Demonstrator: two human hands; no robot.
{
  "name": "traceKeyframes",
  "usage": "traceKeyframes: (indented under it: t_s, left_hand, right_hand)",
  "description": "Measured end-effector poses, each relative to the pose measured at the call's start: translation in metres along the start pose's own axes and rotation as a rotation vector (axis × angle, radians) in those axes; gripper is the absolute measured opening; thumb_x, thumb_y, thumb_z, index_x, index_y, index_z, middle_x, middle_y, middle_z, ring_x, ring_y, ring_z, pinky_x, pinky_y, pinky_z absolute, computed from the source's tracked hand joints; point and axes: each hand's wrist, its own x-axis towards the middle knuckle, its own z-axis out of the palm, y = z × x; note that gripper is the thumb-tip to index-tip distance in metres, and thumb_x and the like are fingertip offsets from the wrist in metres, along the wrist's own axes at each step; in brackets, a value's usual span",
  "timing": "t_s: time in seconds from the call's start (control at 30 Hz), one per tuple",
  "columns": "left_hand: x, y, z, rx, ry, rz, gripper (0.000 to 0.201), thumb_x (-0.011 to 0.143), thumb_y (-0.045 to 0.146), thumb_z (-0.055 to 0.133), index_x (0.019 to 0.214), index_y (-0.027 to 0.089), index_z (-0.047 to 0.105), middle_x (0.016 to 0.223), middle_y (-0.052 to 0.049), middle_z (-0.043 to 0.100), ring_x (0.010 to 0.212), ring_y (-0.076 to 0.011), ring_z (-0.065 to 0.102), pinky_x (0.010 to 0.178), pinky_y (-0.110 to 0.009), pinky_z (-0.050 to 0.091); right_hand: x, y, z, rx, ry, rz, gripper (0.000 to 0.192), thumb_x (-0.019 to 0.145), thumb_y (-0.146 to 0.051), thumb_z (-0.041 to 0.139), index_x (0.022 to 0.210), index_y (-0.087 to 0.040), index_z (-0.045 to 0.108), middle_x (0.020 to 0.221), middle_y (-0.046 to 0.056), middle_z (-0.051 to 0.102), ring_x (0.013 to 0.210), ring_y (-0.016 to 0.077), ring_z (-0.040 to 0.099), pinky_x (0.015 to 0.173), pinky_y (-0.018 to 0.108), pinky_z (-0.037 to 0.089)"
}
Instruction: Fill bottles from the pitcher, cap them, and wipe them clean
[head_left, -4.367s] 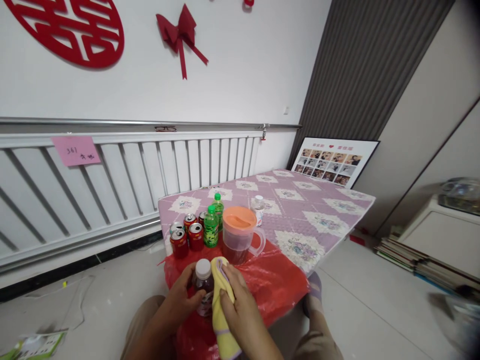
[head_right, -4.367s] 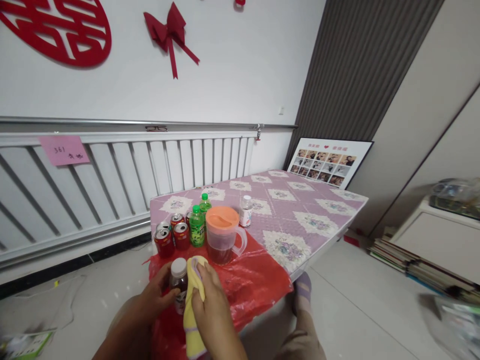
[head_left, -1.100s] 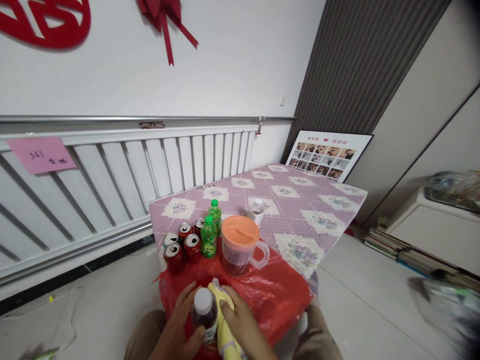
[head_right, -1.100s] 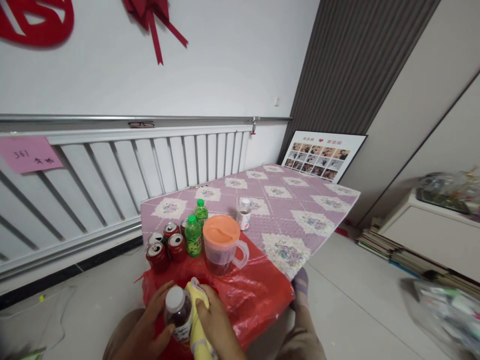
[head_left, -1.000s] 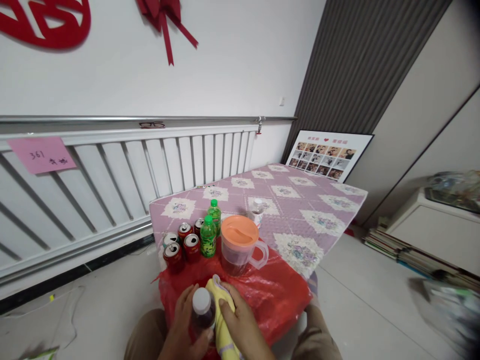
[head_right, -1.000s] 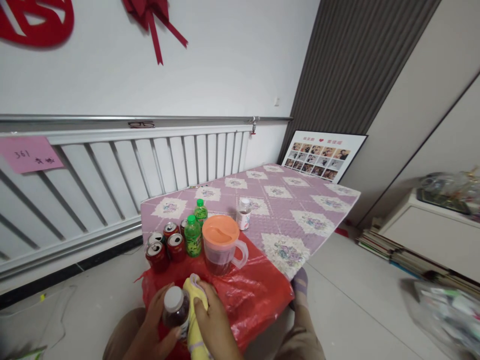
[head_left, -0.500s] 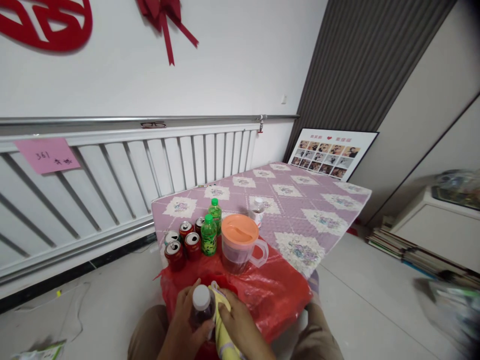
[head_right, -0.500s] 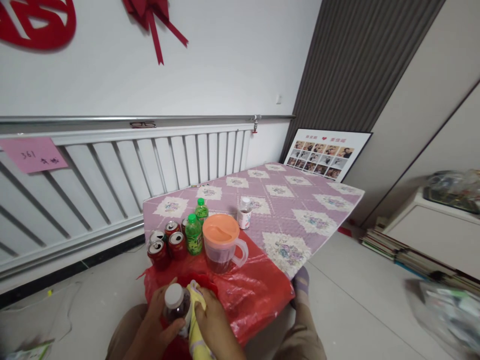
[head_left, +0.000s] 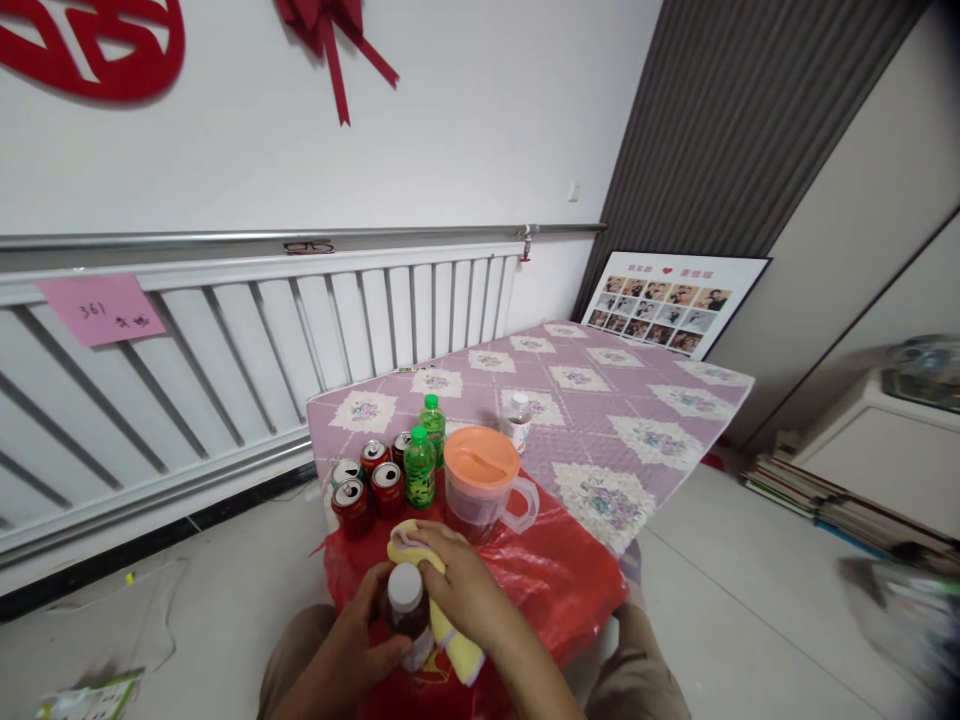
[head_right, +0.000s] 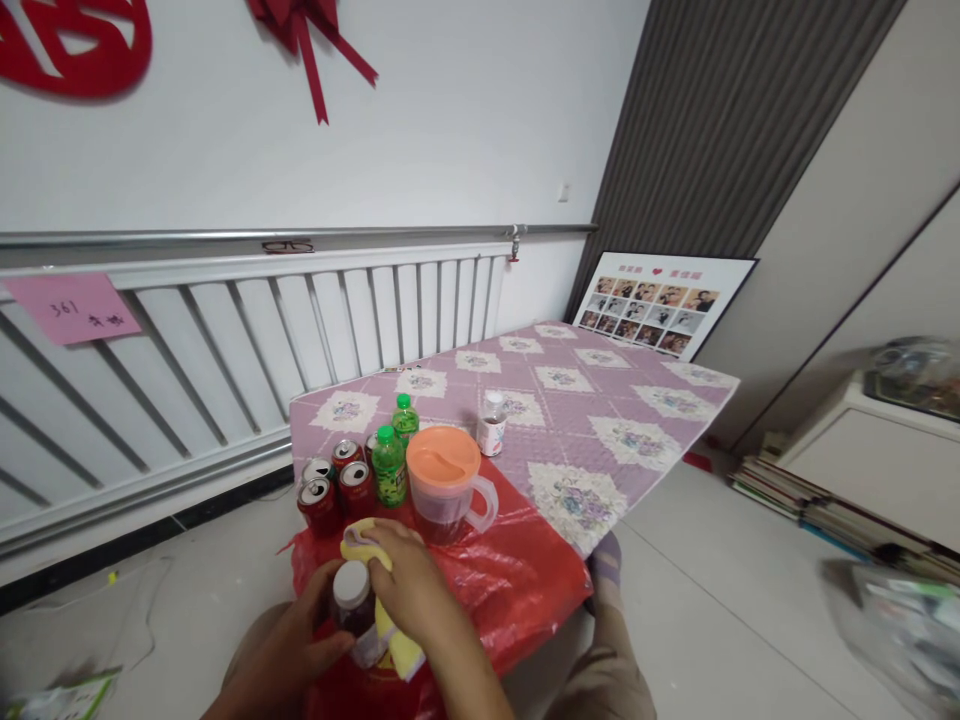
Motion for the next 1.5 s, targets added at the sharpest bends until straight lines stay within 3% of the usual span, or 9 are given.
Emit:
traceKeyframes:
  t_s: [0.2, 0.47, 0.67, 0.77, 0.93, 1.07, 1.2, 1.3, 1.5]
  left_hand:
    - [-0.002, -0.011, 0.002, 0.014, 0.006, 0.009, 0.067, 0.069, 0.035, 0.065, 0.129, 0.019, 0.042, 0.131, -0.012, 0.060, 0.120, -0.0304, 0.056, 0.101, -0.038, 0.044]
    - [-0.005, -0.013, 0.004, 0.090, 0.008, -0.026, 0.063, 0.070, 0.024, 0.057, 0.129, 0.019, 0.037, 0.130, -0.010, 0.059, 0.118, -0.0242, 0.057, 0.102, -0.030, 0.043]
    - [-0.004, -0.011, 0.003, 0.130, 0.019, -0.043, 0.064, 0.069, 0.020, 0.056, 0.129, 0.020, 0.037, 0.130, -0.009, 0.059, 0.121, -0.0235, 0.055, 0.104, -0.029, 0.041]
    - [-0.004, -0.010, 0.003, 0.120, 0.017, -0.016, 0.061, 0.071, 0.025, 0.058, 0.129, 0.020, 0.038, 0.130, -0.010, 0.059, 0.120, -0.0246, 0.057, 0.103, -0.030, 0.043]
    - [-0.004, -0.009, 0.003, 0.145, 0.031, -0.022, 0.064, 0.069, 0.026, 0.059, 0.129, 0.018, 0.037, 0.133, -0.013, 0.058, 0.121, -0.0267, 0.056, 0.105, -0.033, 0.042]
    - [-0.005, -0.008, 0.003, 0.135, 0.041, -0.010, 0.065, 0.070, 0.028, 0.059, 0.131, 0.017, 0.038, 0.134, -0.013, 0.058, 0.124, -0.0272, 0.055, 0.106, -0.034, 0.042]
    - [-0.008, -0.005, 0.004, 0.150, 0.053, -0.011, 0.064, 0.070, 0.024, 0.059, 0.132, 0.018, 0.042, 0.136, -0.011, 0.058, 0.127, -0.0270, 0.053, 0.108, -0.033, 0.041]
    - [-0.006, -0.003, 0.002, 0.121, 0.034, -0.013, 0.066, 0.067, 0.018, 0.059, 0.131, 0.020, 0.045, 0.135, -0.008, 0.060, 0.126, -0.0268, 0.054, 0.109, -0.034, 0.040]
    - [0.000, -0.007, -0.013, 0.125, -0.033, 0.024, 0.069, 0.063, 0.011, 0.063, 0.129, 0.023, 0.049, 0.132, -0.007, 0.061, 0.122, -0.0277, 0.057, 0.106, -0.037, 0.045]
  right_hand:
    - [0.003, 0.005, -0.002, 0.036, -0.096, 0.003, 0.045, 0.089, -0.016, 0.048, 0.131, -0.019, 0.061, 0.136, 0.008, 0.061, 0.128, 0.0200, 0.053, 0.112, 0.039, 0.038]
    - [-0.079, 0.049, 0.039, -0.228, 0.132, 0.043, 0.060, 0.082, -0.011, 0.049, 0.139, -0.028, 0.053, 0.149, 0.010, 0.047, 0.137, 0.0295, 0.043, 0.109, 0.050, 0.041]
    - [-0.118, 0.081, 0.065, -0.292, 0.188, 0.084, 0.065, 0.068, -0.007, 0.057, 0.127, -0.034, 0.064, 0.145, 0.007, 0.053, 0.127, 0.0343, 0.054, 0.101, 0.048, 0.049]
    - [-0.104, 0.064, 0.051, -0.186, 0.218, 0.039, 0.052, 0.077, -0.013, 0.055, 0.125, -0.030, 0.065, 0.143, 0.009, 0.054, 0.128, 0.0307, 0.053, 0.104, 0.046, 0.047]
    - [-0.042, 0.025, 0.018, 0.077, 0.136, 0.116, 0.045, 0.084, -0.015, 0.046, 0.125, -0.021, 0.065, 0.139, 0.011, 0.057, 0.131, 0.0234, 0.050, 0.112, 0.043, 0.037]
    - [-0.012, 0.025, 0.014, 0.254, 0.041, 0.227, 0.043, 0.087, -0.021, 0.046, 0.127, -0.022, 0.063, 0.131, 0.007, 0.064, 0.121, 0.0230, 0.059, 0.106, 0.041, 0.042]
    - [-0.018, 0.047, 0.027, 0.264, -0.010, 0.297, 0.039, 0.087, -0.023, 0.045, 0.119, -0.017, 0.067, 0.115, 0.009, 0.073, 0.104, 0.0247, 0.068, 0.094, 0.040, 0.051]
    - [-0.030, 0.058, 0.036, 0.237, -0.003, 0.301, 0.040, 0.087, -0.023, 0.046, 0.121, -0.014, 0.066, 0.123, 0.012, 0.069, 0.112, 0.0253, 0.065, 0.100, 0.041, 0.047]
    - [-0.038, 0.038, 0.031, 0.182, 0.083, 0.262, 0.046, 0.090, -0.026, 0.046, 0.133, -0.016, 0.058, 0.137, 0.012, 0.059, 0.129, 0.0231, 0.052, 0.113, 0.042, 0.036]
